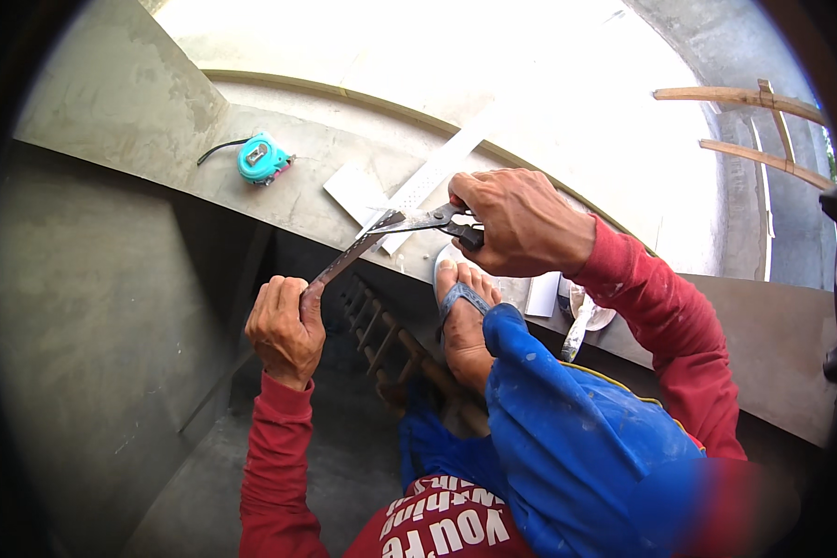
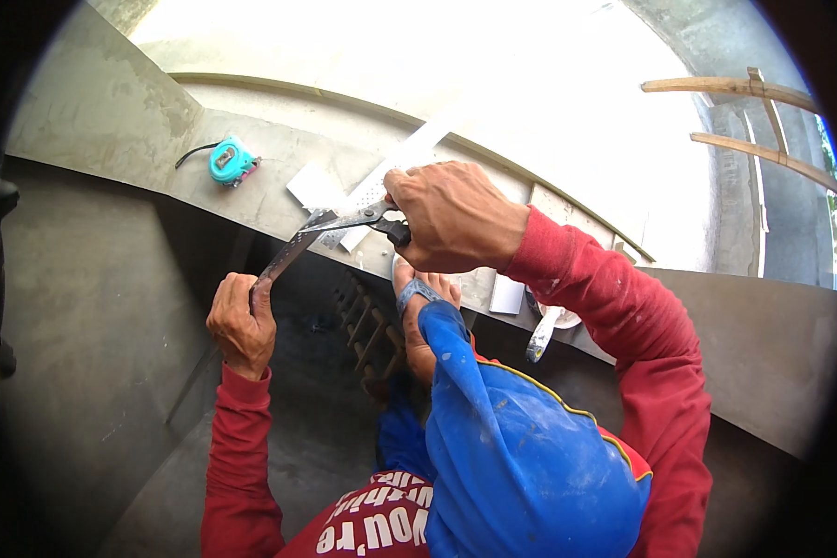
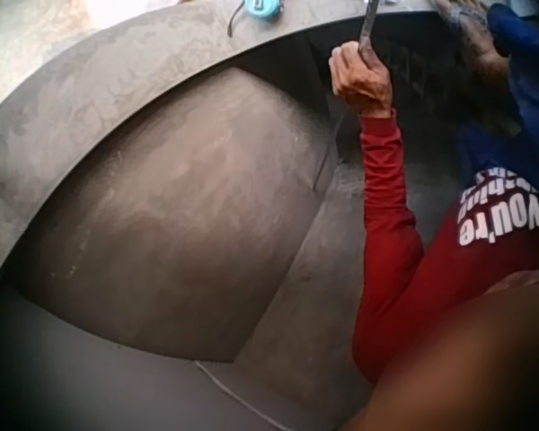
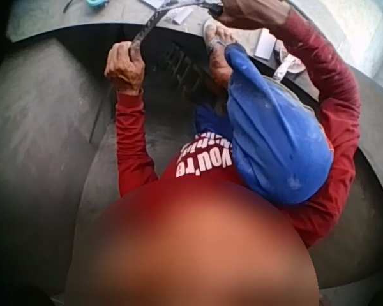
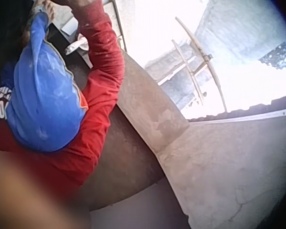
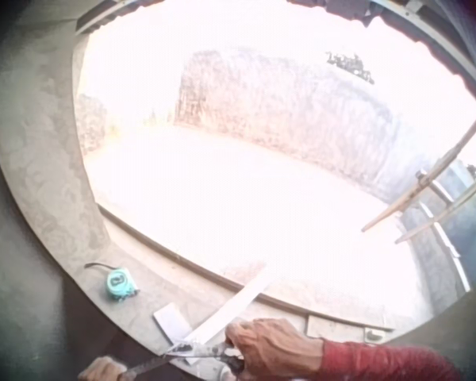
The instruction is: The person measures a curved wall section with a tape measure, then uses tin snips to cut a perforated metal strip to length. They repeatedly test-fit the cut piece against the wall, trim it further, and re-measure until the strip fits the curved surface.
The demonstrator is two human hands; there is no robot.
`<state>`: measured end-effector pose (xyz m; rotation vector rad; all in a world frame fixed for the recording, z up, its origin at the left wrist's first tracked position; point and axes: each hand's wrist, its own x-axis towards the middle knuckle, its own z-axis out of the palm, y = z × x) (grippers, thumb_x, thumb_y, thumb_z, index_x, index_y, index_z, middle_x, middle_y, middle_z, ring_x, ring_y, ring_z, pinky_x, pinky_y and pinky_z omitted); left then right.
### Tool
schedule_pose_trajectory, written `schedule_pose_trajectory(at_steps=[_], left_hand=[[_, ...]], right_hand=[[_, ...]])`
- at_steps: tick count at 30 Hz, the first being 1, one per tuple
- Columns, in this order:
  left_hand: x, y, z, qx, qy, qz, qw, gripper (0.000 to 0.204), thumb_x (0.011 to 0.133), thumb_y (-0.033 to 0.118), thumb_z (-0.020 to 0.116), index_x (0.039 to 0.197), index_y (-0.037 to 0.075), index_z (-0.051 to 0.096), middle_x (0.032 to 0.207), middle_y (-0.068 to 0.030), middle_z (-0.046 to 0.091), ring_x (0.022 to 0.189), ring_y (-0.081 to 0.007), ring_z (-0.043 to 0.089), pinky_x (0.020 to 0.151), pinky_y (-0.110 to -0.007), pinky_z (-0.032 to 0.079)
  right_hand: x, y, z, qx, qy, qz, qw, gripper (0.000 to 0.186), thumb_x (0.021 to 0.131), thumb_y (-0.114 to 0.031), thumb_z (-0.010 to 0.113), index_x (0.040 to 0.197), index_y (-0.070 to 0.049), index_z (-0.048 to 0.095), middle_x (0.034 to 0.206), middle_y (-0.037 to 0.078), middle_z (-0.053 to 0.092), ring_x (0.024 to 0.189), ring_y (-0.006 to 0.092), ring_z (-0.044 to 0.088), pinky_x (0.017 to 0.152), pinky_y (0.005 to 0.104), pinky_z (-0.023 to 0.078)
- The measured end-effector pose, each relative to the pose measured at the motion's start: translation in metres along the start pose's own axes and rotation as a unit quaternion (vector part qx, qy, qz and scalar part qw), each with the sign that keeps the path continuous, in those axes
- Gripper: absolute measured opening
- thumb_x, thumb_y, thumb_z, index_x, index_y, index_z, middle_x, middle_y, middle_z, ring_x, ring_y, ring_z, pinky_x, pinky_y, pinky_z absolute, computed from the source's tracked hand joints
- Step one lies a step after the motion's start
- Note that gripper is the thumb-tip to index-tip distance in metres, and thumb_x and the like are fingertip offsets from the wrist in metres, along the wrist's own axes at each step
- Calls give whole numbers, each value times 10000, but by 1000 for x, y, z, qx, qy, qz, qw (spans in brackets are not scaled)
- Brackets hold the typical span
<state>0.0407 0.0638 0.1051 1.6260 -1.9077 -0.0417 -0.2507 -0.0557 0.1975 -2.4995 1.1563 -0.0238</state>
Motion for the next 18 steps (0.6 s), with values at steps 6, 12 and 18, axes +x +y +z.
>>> schedule_pose_trajectory(at_steps=[6,12,18], left_hand=[[-4,0,4,-13,-5,-13,1000,296,1014,284,606,838,57,535,756,-97,505,686,-313,557,575,-432,435],[-3,2,3,-55,-12,-34,998,302,1026,280,592,838,51,536,741,-106,509,667,-328,554,580,-439,435],[-1,4,0,-94,-21,-55,994,319,1027,280,595,825,39,537,724,-118,515,654,-349,553,583,-442,427]], right_hand=[[2,0,0,-10,-14,-2,1000,285,757,-205,722,922,-17,585,735,175,639,688,391,641,631,483,474],[5,1,-6,1,-28,-2,1000,253,772,-166,709,908,-6,567,696,184,617,640,399,623,612,482,472],[9,2,-9,20,-22,-26,999,249,773,-146,709,897,1,550,675,189,602,629,401,614,598,477,468]])
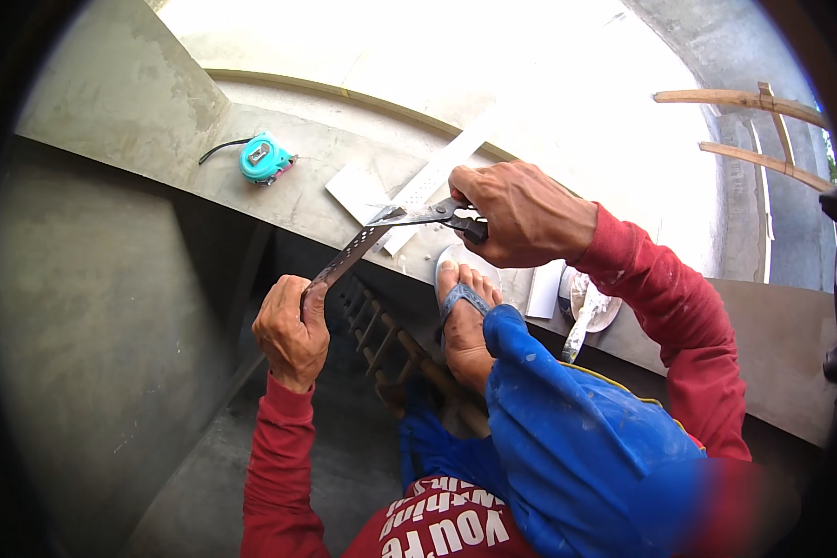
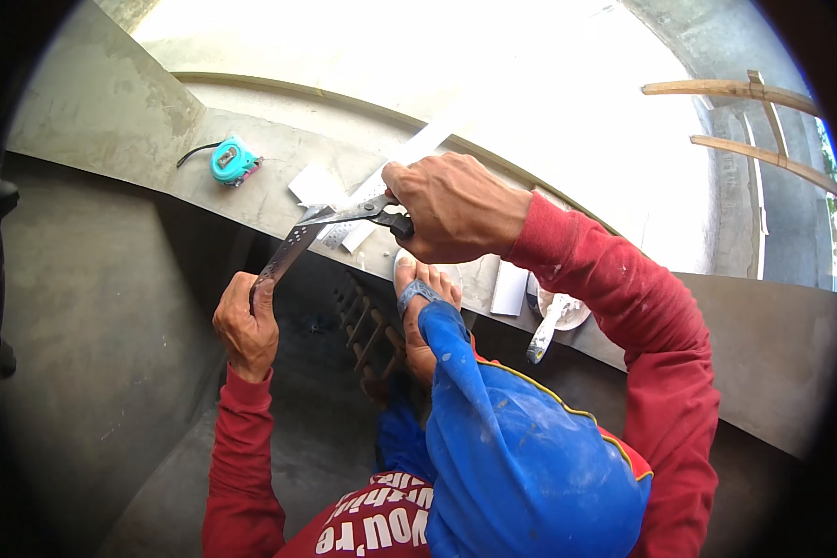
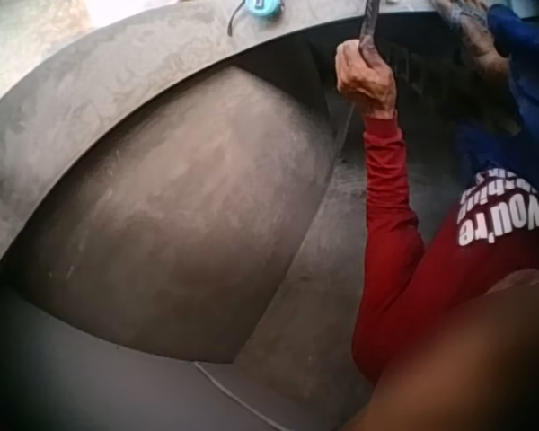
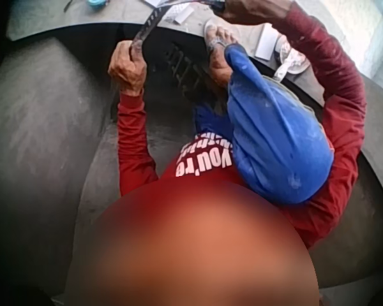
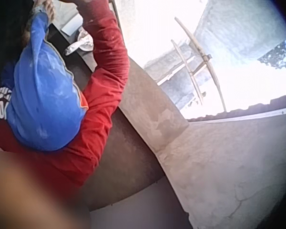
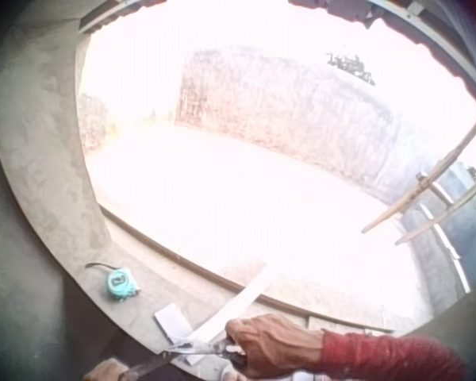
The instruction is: The person measures a curved wall section with a tape measure, then uses tin snips to cut a perforated metal strip to length. They repeatedly test-fit the cut piece against the wall, trim it further, and re-measure until the strip fits the curved surface.
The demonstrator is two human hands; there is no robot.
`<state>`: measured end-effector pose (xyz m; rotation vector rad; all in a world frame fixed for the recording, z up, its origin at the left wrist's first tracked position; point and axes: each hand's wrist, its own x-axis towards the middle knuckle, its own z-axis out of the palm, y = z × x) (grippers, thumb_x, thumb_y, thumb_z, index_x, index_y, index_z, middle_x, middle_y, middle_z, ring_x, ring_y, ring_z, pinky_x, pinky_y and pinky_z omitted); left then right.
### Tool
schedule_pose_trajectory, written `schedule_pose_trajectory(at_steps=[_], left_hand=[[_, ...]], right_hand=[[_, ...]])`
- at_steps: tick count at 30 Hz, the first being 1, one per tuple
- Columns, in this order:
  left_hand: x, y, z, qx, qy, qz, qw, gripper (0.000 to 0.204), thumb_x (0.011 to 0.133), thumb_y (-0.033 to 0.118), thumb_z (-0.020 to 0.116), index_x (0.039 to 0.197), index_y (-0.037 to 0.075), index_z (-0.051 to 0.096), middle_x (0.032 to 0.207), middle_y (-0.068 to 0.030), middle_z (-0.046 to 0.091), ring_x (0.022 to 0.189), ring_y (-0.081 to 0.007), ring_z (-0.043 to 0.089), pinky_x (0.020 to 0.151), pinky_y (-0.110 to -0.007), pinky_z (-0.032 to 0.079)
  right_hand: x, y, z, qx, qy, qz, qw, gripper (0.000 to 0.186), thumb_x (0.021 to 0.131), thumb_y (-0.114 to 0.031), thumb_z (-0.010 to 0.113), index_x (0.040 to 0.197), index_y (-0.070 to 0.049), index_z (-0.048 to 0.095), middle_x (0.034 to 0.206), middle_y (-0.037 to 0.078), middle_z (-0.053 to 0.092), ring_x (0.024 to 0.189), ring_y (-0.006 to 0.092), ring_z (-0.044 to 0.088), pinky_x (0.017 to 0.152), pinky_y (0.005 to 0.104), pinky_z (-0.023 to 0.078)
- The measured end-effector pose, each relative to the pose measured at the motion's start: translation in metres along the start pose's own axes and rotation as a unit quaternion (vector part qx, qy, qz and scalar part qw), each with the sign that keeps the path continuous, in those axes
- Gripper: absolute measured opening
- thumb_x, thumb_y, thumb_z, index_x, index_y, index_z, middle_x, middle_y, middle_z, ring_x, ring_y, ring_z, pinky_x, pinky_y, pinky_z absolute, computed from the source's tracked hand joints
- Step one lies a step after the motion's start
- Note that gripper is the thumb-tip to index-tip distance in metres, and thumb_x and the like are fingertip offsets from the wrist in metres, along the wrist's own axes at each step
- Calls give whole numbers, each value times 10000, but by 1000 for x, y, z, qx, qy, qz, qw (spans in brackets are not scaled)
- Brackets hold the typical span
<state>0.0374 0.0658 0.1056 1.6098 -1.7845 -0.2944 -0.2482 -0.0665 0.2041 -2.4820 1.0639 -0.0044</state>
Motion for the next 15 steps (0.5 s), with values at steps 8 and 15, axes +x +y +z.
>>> schedule_pose_trajectory(at_steps=[8,15], left_hand=[[1,1,-5,-35,-27,-22,999,309,1031,258,588,829,30,541,726,-134,530,653,-370,553,588,-448,425],[2,1,-7,-56,-40,-34,997,332,1042,281,574,826,30,543,723,-134,533,648,-377,552,584,-453,421]], right_hand=[[7,4,1,11,16,-31,999,227,777,-182,664,809,20,566,588,192,586,559,406,620,558,496,483],[9,5,-2,10,-6,-25,1000,208,793,-183,663,780,9,587,580,183,592,540,379,624,538,478,481]])
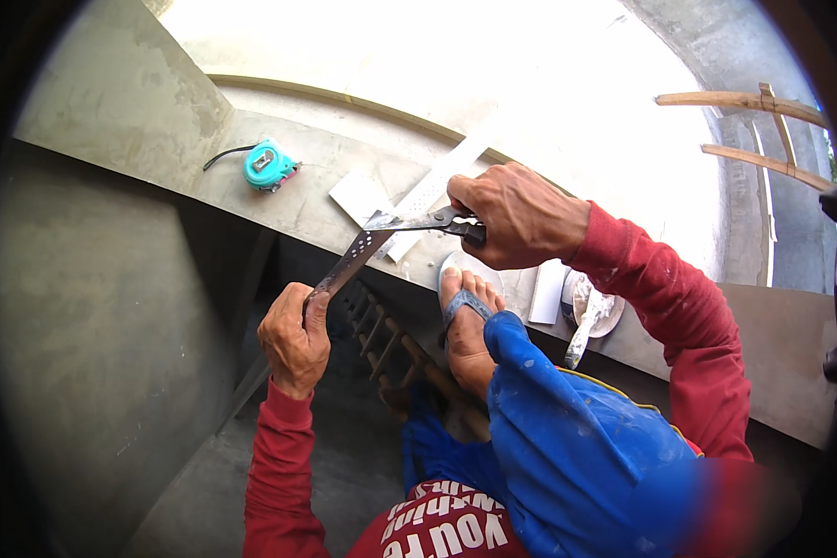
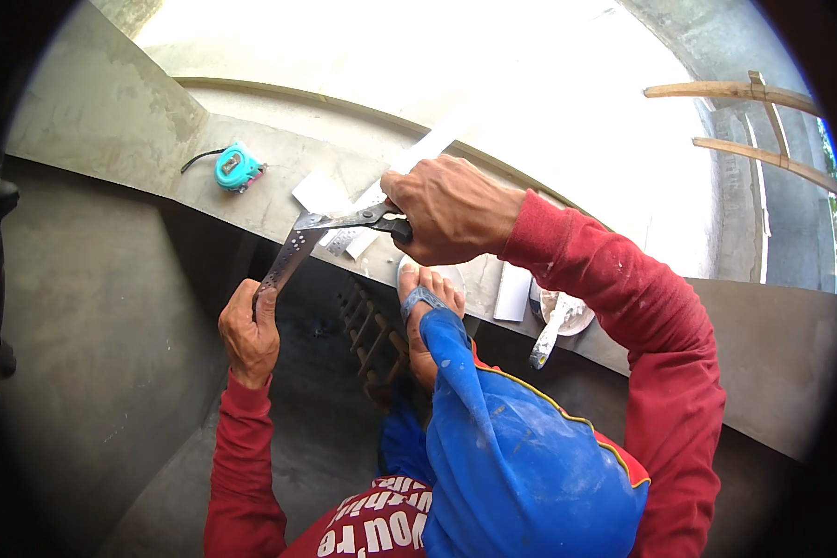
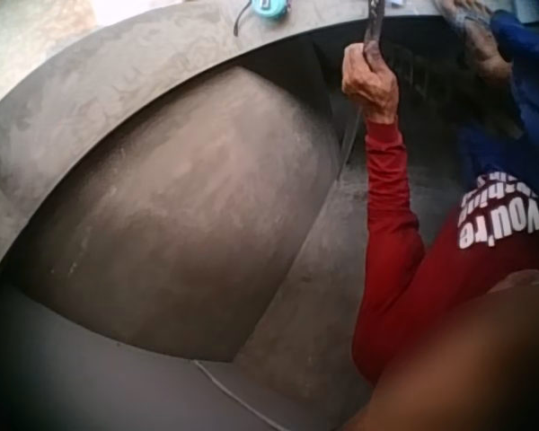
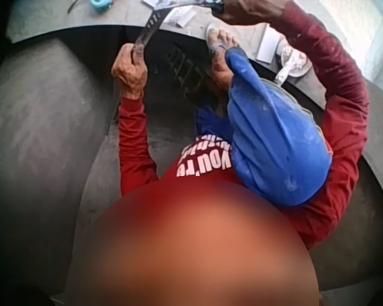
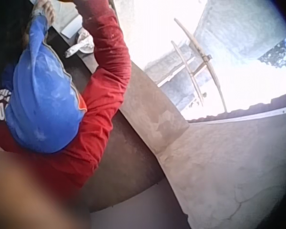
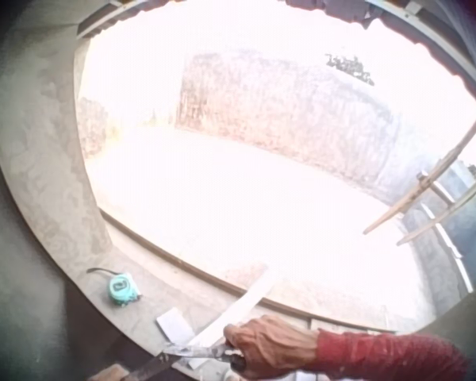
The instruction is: The person measures a curved wall section with a tape measure, then uses tin snips to cut a perforated metal strip to length. They repeatedly test-fit the cut piece against the wall, trim it further, and re-measure until the strip fits the curved surface.
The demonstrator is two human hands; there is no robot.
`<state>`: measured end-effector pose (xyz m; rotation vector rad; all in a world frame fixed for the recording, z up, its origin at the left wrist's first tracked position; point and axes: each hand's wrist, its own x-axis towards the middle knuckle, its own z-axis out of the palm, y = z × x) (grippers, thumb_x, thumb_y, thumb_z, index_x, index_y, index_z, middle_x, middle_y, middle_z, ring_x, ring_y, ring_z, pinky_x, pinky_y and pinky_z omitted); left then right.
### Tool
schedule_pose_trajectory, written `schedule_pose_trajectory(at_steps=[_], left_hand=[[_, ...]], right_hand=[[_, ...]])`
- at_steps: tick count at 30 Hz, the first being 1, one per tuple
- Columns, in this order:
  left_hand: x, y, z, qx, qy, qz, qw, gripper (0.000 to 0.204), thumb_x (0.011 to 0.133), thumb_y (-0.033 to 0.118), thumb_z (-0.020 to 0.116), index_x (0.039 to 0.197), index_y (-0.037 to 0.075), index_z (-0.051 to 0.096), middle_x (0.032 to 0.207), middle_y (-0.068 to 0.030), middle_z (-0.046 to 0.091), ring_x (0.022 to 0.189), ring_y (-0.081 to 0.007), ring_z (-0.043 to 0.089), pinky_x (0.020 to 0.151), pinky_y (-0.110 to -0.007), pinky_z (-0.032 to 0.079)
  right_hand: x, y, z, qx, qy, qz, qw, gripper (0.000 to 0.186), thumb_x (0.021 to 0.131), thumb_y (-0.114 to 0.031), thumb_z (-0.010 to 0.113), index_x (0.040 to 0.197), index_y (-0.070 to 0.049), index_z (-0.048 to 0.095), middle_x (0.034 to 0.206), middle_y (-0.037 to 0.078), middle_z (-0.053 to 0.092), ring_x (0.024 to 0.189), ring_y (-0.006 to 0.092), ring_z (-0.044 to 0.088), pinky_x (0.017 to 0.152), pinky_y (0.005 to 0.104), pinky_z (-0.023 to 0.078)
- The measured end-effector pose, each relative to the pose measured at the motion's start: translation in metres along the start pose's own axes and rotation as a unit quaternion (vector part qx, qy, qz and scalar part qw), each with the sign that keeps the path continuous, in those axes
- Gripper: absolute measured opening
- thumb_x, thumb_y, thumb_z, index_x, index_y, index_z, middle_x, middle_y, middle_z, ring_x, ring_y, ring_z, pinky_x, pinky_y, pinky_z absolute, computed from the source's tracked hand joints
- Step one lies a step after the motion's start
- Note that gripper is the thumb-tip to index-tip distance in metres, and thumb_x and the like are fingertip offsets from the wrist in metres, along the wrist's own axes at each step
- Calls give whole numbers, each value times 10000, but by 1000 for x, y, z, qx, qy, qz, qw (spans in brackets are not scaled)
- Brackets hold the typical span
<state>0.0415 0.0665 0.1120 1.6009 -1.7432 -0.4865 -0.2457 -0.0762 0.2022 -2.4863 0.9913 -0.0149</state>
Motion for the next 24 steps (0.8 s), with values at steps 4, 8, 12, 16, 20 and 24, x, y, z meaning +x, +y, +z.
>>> schedule_pose_trajectory(at_steps=[4,8,12,16,20,24], left_hand=[[1,-2,-5,-25,-39,-22,999,375,1050,327,563,820,31,540,698,-145,510,620,-378,528,571,-447,408],[3,-6,-10,-74,-93,-53,991,436,1053,382,560,809,22,532,652,-148,448,572,-347,454,548,-420,382],[3,-11,-13,-115,-122,-59,984,464,1051,401,570,808,8,525,633,-129,395,555,-294,376,533,-389,357],[1,-12,-11,-177,-140,-80,971,447,1053,385,581,838,-5,547,630,-106,384,557,-211,351,523,-364,340],[-1,-11,-8,-220,-151,-109,958,438,1053,380,589,864,-14,568,626,-82,372,581,-141,341,518,-349,329],[-1,-11,-8,-227,-151,-125,954,440,1052,387,592,876,-16,578,625,-71,366,597,-121,338,518,-342,325]], right_hand=[[0,0,-1,-8,-14,10,1000,203,794,-183,664,776,4,589,578,182,589,540,381,619,535,476,477],[1,0,1,9,-1,3,1000,200,784,-180,665,779,3,585,592,184,591,565,389,620,550,485,473],[1,1,1,16,-7,-4,1000,200,773,-176,667,784,4,580,612,191,595,595,401,621,571,494,470],[2,1,0,23,-10,-11,1000,204,777,-175,666,782,6,573,621,197,596,603,411,620,579,495,471],[4,1,-2,30,-35,-2,999,205,789,-178,660,782,6,570,629,200,604,611,411,628,585,492,478],[6,5,-4,22,-55,15,998,193,794,-175,662,784,-1,580,635,195,611,611,408,629,586,485,481]])
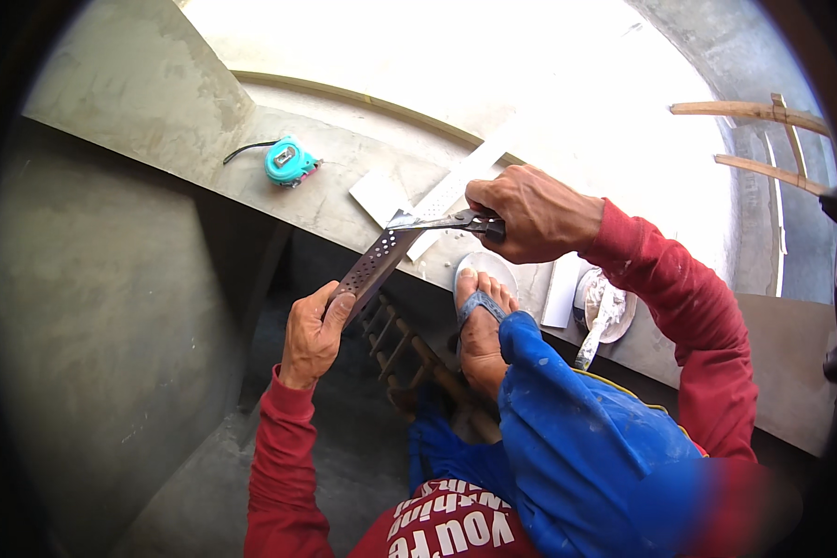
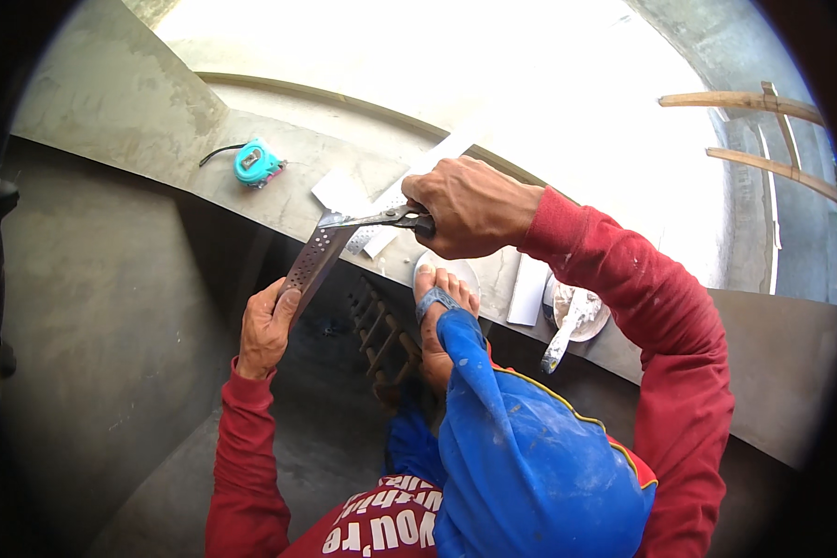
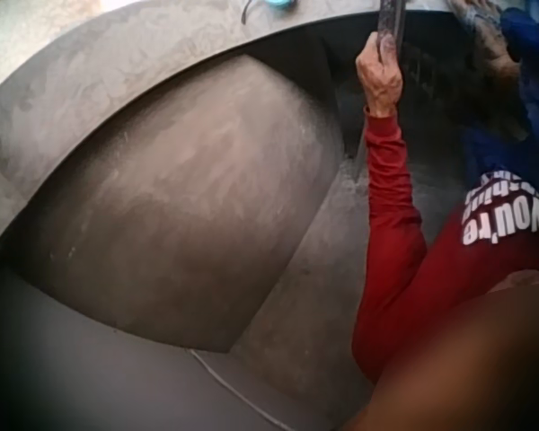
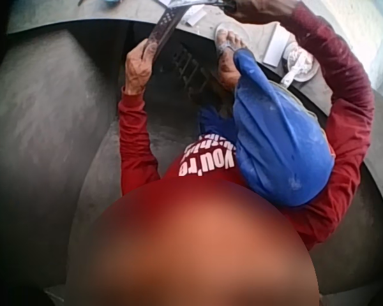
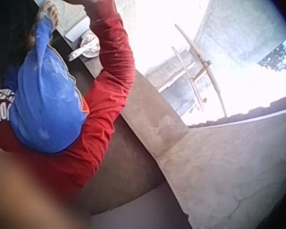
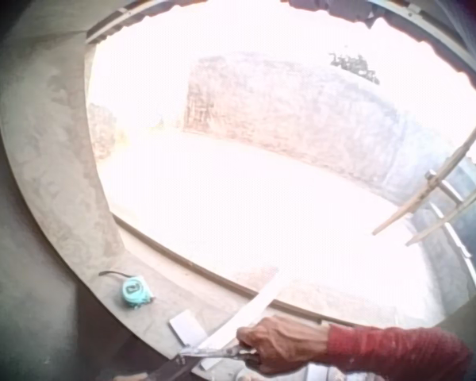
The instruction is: The person measures a curved wall section with a tape measure, then uses tin snips to cut a perforated metal strip to length. They repeatedly test-fit the cut piece against the wall, trim it further, and re-measure until the strip fits the curved surface.
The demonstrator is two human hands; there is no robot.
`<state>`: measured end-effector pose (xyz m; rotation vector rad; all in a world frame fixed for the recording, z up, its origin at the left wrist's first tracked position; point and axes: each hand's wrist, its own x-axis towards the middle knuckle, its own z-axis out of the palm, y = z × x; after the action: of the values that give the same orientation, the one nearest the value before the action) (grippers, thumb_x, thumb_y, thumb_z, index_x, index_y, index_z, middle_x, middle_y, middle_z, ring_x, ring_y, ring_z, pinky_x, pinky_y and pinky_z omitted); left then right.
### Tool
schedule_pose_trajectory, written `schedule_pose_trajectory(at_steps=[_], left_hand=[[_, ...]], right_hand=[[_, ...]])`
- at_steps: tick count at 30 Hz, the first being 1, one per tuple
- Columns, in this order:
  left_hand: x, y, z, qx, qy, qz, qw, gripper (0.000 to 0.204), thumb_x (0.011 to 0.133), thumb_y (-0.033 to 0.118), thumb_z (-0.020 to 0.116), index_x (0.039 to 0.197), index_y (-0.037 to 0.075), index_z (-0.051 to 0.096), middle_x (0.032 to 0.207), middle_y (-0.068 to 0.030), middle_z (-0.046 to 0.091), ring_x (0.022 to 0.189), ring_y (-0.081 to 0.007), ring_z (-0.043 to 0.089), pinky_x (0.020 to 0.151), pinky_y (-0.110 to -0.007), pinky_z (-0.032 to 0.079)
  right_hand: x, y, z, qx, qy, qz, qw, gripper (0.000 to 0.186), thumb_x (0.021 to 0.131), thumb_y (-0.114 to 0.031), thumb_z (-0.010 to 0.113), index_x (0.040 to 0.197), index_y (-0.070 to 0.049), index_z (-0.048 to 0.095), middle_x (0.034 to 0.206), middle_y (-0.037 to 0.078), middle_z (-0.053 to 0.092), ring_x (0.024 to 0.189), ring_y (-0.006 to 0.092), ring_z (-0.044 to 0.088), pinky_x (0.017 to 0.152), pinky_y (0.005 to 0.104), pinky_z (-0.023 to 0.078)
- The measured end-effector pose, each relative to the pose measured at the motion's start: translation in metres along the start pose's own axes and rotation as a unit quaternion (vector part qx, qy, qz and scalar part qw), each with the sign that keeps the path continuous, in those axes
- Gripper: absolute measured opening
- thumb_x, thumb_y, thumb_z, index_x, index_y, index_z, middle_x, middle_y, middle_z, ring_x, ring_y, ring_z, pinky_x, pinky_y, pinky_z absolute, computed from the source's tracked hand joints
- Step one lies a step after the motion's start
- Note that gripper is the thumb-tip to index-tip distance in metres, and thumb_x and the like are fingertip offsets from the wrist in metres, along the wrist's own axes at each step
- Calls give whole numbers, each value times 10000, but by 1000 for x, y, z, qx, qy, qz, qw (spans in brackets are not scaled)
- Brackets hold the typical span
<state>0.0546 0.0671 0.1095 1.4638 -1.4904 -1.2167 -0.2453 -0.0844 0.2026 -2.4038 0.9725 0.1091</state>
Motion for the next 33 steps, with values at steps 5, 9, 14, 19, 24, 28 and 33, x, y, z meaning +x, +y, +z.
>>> schedule_pose_trajectory(at_steps=[5,9,14,19,24,28,33], left_hand=[[6,0,-7,6,-19,15,1000,436,1060,388,576,894,-15,592,635,-59,382,615,-110,335,527,-322,321],[8,1,-8,-27,-41,9,999,433,1063,396,571,921,-10,623,642,-1,404,628,-85,339,533,-296,311],[7,4,-7,-42,-68,-20,997,419,1064,397,573,994,-4,674,661,54,423,626,-53,343,529,-272,297],[8,8,-5,-40,-64,-21,997,400,1067,369,574,992,-10,678,663,53,425,622,-53,346,526,-270,301],[22,17,-2,-43,-62,-27,997,393,1066,353,571,992,-17,684,659,46,443,620,-57,361,527,-275,310],[51,27,-3,-40,-96,-44,994,401,1066,351,573,1049,-30,695,681,59,480,643,-53,381,546,-260,325],[91,33,2,-126,-138,-147,971,414,1074,334,564,1133,-50,708,782,53,608,707,-35,483,613,-226,409]], right_hand=[[0,4,2,14,1,-3,1000,170,793,-158,659,760,-7,586,646,194,614,626,405,627,591,488,475],[0,7,3,36,-3,-19,999,161,796,-150,644,757,-4,586,660,198,612,630,397,618,592,489,463],[4,11,5,37,-12,-49,998,163,798,-148,639,761,1,586,651,196,603,612,386,605,588,485,454],[8,12,9,60,-18,-46,997,169,805,-149,638,746,0,583,644,188,599,596,369,597,584,478,450],[8,25,2,61,-14,-41,997,209,820,-165,641,726,7,568,604,171,558,548,332,537,564,455,429],[13,48,-8,66,-14,-7,998,240,829,-160,634,681,7,547,559,147,502,511,278,473,546,450,403],[23,76,-27,96,-32,14,995,225,843,-177,661,734,0,573,608,72,506,584,191,468,576,406,399]])
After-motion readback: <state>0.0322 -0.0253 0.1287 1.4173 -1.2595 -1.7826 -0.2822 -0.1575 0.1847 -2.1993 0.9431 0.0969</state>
